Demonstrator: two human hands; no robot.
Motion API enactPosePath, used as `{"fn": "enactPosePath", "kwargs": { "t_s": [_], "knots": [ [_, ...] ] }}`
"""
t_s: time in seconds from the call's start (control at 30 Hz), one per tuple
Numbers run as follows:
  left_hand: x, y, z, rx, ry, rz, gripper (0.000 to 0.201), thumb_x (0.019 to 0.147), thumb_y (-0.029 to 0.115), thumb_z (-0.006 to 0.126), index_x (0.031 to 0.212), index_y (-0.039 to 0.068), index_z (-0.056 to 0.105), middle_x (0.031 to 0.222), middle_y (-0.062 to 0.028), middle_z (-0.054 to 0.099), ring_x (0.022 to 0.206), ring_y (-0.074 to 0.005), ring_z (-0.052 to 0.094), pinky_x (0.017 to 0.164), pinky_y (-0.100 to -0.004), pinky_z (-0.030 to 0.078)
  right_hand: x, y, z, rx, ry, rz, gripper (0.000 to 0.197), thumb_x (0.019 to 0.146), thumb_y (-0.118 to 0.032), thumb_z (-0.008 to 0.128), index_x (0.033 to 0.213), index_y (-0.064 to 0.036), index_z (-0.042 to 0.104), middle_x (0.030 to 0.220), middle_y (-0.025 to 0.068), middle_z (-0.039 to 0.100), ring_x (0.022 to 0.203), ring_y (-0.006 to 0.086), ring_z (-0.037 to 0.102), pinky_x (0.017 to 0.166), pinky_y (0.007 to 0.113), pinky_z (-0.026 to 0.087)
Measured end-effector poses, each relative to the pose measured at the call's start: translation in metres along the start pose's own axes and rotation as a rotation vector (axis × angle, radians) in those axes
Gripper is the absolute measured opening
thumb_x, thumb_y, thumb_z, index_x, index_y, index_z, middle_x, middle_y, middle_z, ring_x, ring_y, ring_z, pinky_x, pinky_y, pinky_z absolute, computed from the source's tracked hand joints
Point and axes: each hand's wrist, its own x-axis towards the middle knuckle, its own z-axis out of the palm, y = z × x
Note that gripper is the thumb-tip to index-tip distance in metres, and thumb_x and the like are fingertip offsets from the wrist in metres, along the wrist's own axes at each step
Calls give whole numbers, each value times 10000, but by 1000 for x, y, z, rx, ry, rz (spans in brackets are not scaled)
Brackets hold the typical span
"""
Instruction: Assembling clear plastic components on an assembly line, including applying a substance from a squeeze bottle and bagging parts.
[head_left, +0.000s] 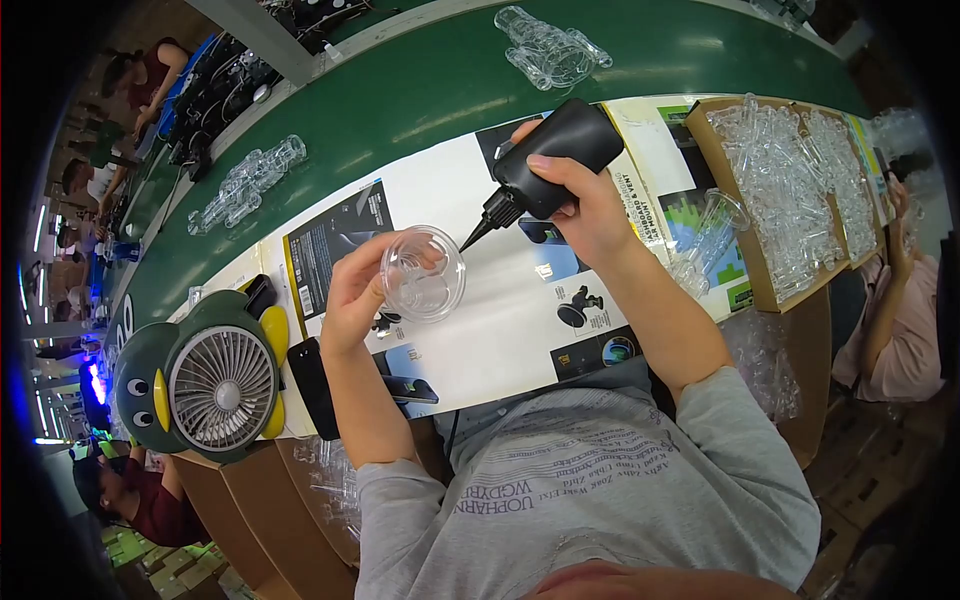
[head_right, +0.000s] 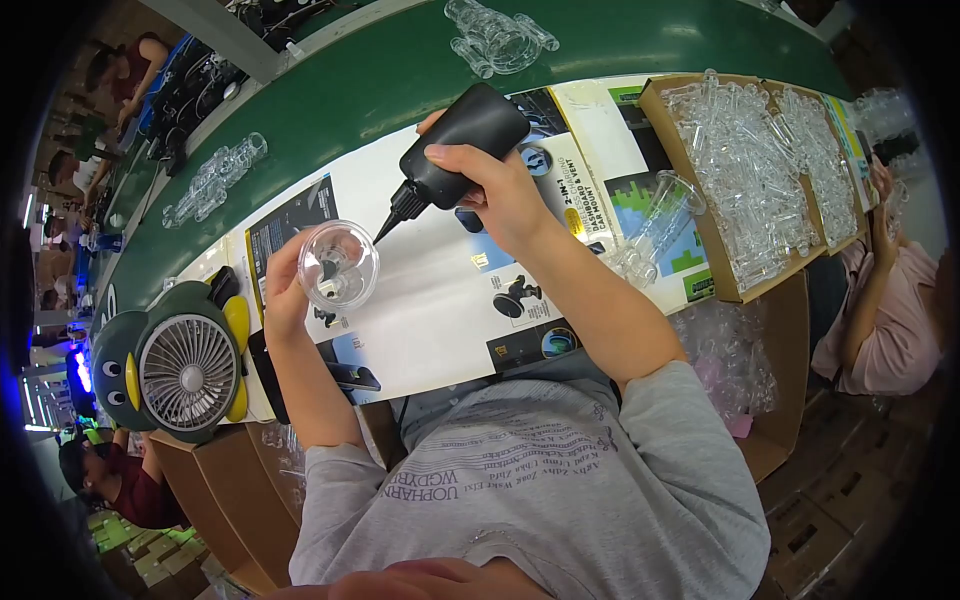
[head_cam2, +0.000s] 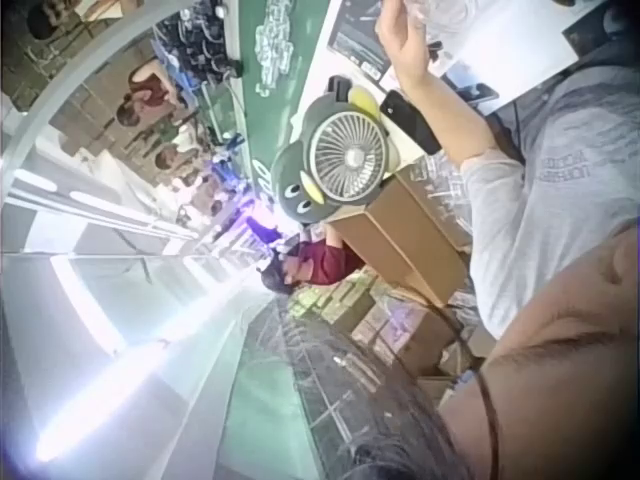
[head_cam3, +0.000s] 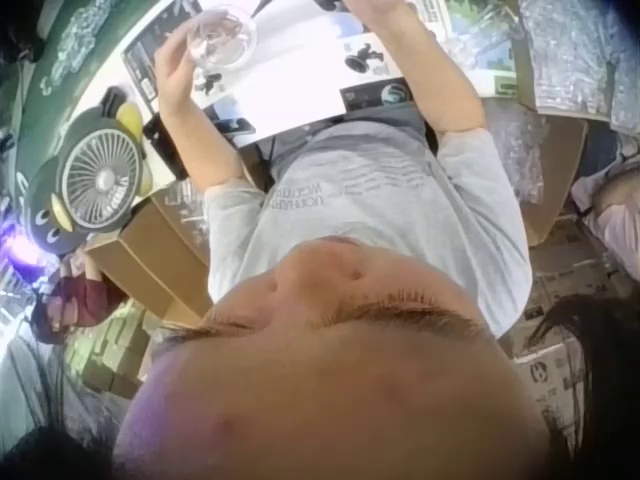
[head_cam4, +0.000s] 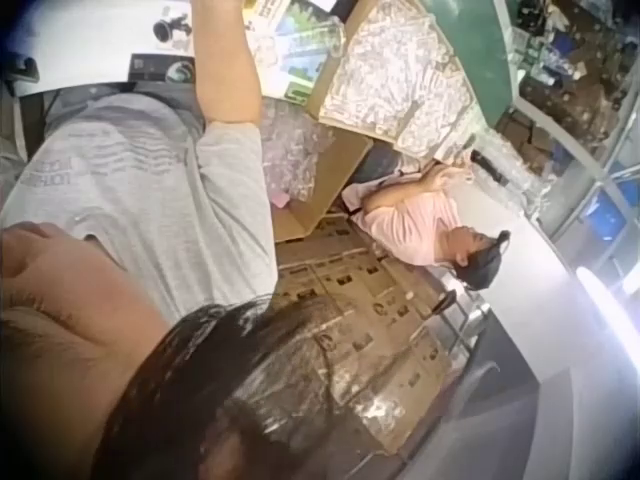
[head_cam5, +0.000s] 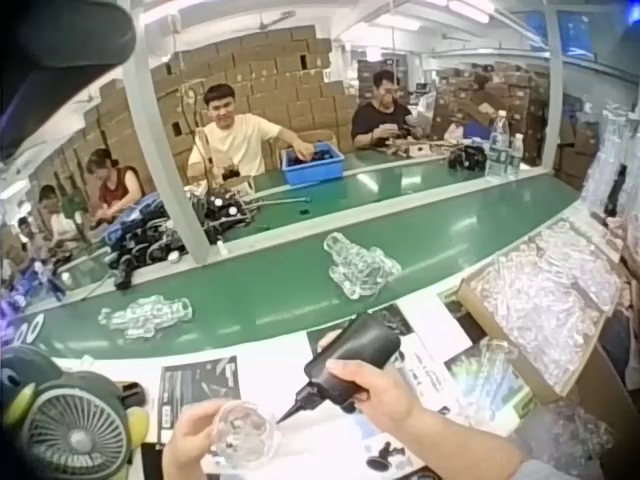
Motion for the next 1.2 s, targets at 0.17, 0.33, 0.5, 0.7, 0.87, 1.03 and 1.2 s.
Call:
{"fn": "enactPosePath", "kwargs": {
  "t_s": [0.17,0.33,0.5,0.7,0.87,1.03,1.2],
  "knots": [
    [-1,1,0,-49,-55,-22,501,829,324,593,1111,-87,539,936,-166,629,844,-221,609,775,-338,480,-1,-1,1,-4,-52,-4,300,764,-143,567,1040,-34,522,810,53,565,625,50,525,503,164,393],
    [-2,3,-2,-120,-145,-51,483,838,304,582,1115,-89,535,925,-180,626,826,-228,609,742,-339,482,-3,-5,3,-13,-88,-8,306,754,-150,569,1033,-33,521,802,56,562,621,45,518,501,161,389],
    [-2,-2,-1,-267,-268,-100,454,864,282,559,1119,-91,528,924,-186,624,834,-237,610,737,-339,486,-5,-9,8,-40,-97,-22,310,747,-139,573,1030,-25,521,810,65,569,644,53,532,518,166,404],
    [-2,-7,-2,-289,-357,-117,412,877,248,545,1110,-92,536,938,-184,627,818,-231,614,730,-324,488,-4,-3,7,-8,-101,-54,319,736,-127,588,1029,-17,524,838,72,572,704,96,570,589,195,459],
    [-2,-8,-2,-331,-364,-147,355,885,191,530,1100,-90,547,925,-187,631,796,-224,620,718,-320,492,-5,-5,7,-9,-132,-42,317,727,-123,594,1019,-18,528,856,73,571,713,103,570,600,201,466],
    [-3,-8,-1,-346,-368,-148,325,895,165,513,1091,-91,554,902,-182,634,776,-219,622,695,-314,498,-6,-7,10,-24,-136,-54,318,715,-116,599,1011,-22,530,880,65,566,721,104,568,613,208,474],
    [0,-7,2,-348,-442,-164,354,917,193,482,1087,-111,545,865,-174,634,737,-218,622,671,-314,504,-5,-5,9,-27,-154,-64,323,704,-117,609,1005,-29,535,912,57,560,759,103,564,624,218,477]
  ]
}}
